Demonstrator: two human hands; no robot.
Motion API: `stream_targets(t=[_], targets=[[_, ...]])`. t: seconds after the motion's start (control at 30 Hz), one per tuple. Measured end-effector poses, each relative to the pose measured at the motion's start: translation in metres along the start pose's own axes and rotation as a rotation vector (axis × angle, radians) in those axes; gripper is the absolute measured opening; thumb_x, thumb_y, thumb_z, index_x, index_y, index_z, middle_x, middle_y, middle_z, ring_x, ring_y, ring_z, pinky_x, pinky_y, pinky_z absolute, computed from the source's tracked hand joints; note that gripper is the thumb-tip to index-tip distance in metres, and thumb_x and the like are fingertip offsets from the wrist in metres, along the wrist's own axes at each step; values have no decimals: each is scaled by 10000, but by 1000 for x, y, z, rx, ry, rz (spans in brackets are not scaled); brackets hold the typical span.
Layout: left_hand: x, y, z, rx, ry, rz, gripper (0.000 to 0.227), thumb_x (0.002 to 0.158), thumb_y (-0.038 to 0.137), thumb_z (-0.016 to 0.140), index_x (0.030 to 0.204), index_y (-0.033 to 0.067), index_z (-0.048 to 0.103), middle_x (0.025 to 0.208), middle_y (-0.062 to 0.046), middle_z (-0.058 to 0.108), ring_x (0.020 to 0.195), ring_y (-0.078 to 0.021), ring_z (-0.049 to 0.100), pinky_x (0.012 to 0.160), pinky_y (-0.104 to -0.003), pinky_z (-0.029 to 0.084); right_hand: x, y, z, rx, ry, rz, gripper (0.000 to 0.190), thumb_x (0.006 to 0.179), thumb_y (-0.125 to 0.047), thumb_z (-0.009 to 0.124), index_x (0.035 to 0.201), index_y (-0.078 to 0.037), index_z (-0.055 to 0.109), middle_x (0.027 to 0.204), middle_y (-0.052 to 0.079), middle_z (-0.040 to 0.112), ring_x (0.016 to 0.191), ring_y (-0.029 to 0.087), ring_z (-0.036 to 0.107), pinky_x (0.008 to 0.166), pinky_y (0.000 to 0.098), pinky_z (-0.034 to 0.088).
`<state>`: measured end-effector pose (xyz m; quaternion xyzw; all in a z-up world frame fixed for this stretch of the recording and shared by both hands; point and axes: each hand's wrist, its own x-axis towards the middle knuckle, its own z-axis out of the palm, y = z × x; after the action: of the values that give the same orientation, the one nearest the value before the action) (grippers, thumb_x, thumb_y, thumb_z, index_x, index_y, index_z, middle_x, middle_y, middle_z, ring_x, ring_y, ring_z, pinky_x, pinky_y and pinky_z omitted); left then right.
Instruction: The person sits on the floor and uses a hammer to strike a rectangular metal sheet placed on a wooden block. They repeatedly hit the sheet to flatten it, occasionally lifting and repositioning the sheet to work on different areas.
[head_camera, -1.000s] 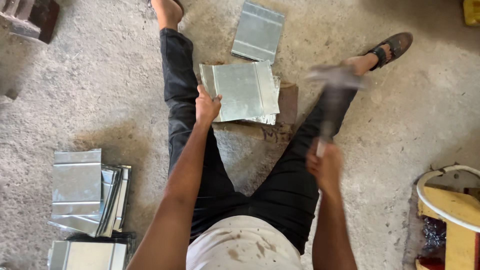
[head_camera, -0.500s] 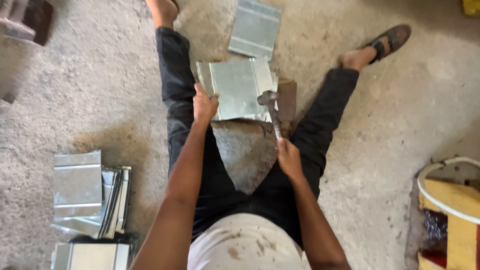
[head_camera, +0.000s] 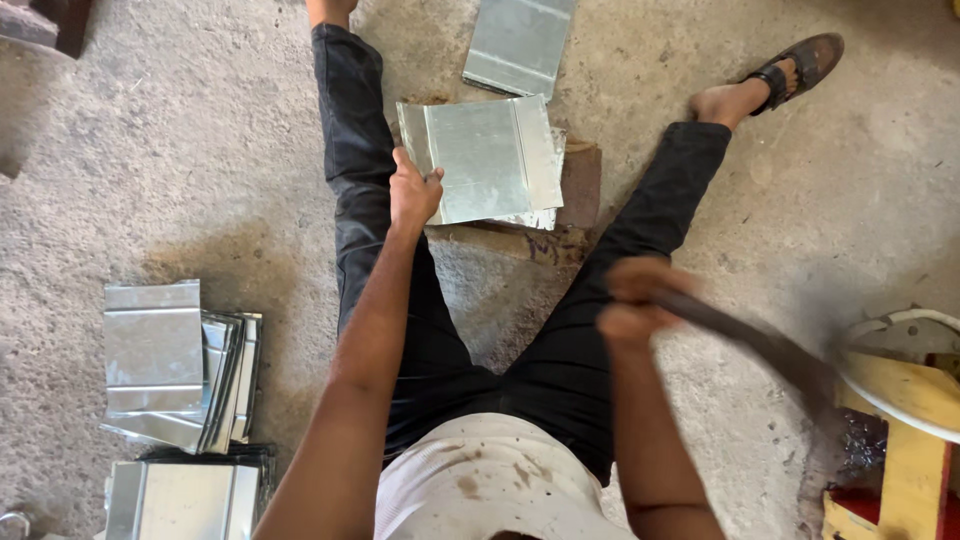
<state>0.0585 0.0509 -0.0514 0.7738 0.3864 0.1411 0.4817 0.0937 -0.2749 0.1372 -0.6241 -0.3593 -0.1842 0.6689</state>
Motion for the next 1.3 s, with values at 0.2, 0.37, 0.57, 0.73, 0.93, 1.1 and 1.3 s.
stream_targets(t=[0.2, 0.37, 0.57, 0.73, 0.93, 1.1, 1.3], targets=[[13, 10, -2, 55, 12, 11, 708, 848, 196, 783, 1312, -2, 286, 943, -395, 664, 912, -571, 659, 785, -558, 541, -55, 42, -1, -238, -232, 947, 440, 1100, -446, 525, 886, -73, 618, 710, -26, 557, 591, 106, 537, 514, 270, 444], [0, 13, -10, 21, -22, -30, 615, 896, 187, 751, 1295, 9, 318, 971, -387, 674, 931, -568, 664, 803, -556, 556, 40, -48, -31, 145, 111, 762, 541, 1025, -642, 511, 924, -111, 528, 597, -4, 433, 412, 102, 353, 347, 275, 290], [-21, 15, -22, 28, -10, -34, 573, 900, 179, 750, 1250, 13, 328, 964, -385, 677, 923, -567, 670, 808, -567, 544, 59, -84, -31, 207, 136, 107, 572, 1010, -722, 391, 1063, -153, 416, 545, 30, 401, 362, 96, 275, 344, 270, 290], [-31, 17, -25, 3, -25, -69, 521, 930, 176, 733, 1246, 13, 352, 967, -385, 680, 920, -559, 676, 803, -569, 546, -74, 5, -9, -528, -333, 386, 347, 1106, -308, 523, 853, -77, 576, 669, 26, 525, 549, 194, 476, 538, 356, 343], [-28, 11, -25, -54, -29, -1, 575, 886, 154, 716, 1281, 6, 325, 966, -396, 667, 928, -560, 673, 780, -551, 569, -32, -8, -10, -120, -283, 920, 466, 1080, -508, 492, 839, -115, 553, 641, -36, 496, 508, 83, 449, 444, 262, 357], [-38, 15, -32, 10, -16, 26, 537, 899, 155, 733, 1232, 13, 336, 980, -395, 666, 927, -576, 658, 803, -573, 541, 68, -84, -25, 213, 11, 428, 490, 1067, -597, 469, 1040, -109, 490, 603, -12, 405, 409, 97, 322, 359, 256, 272], [-47, 19, -33, 32, -14, -36, 524, 901, 174, 738, 1211, 36, 338, 974, -373, 679, 917, -576, 658, 789, -577, 538, -2, -28, 5, 35, 106, 69, 550, 1063, -643, 379, 1088, -97, 437, 678, 84, 515, 450, 120, 289, 423, 277, 290]])
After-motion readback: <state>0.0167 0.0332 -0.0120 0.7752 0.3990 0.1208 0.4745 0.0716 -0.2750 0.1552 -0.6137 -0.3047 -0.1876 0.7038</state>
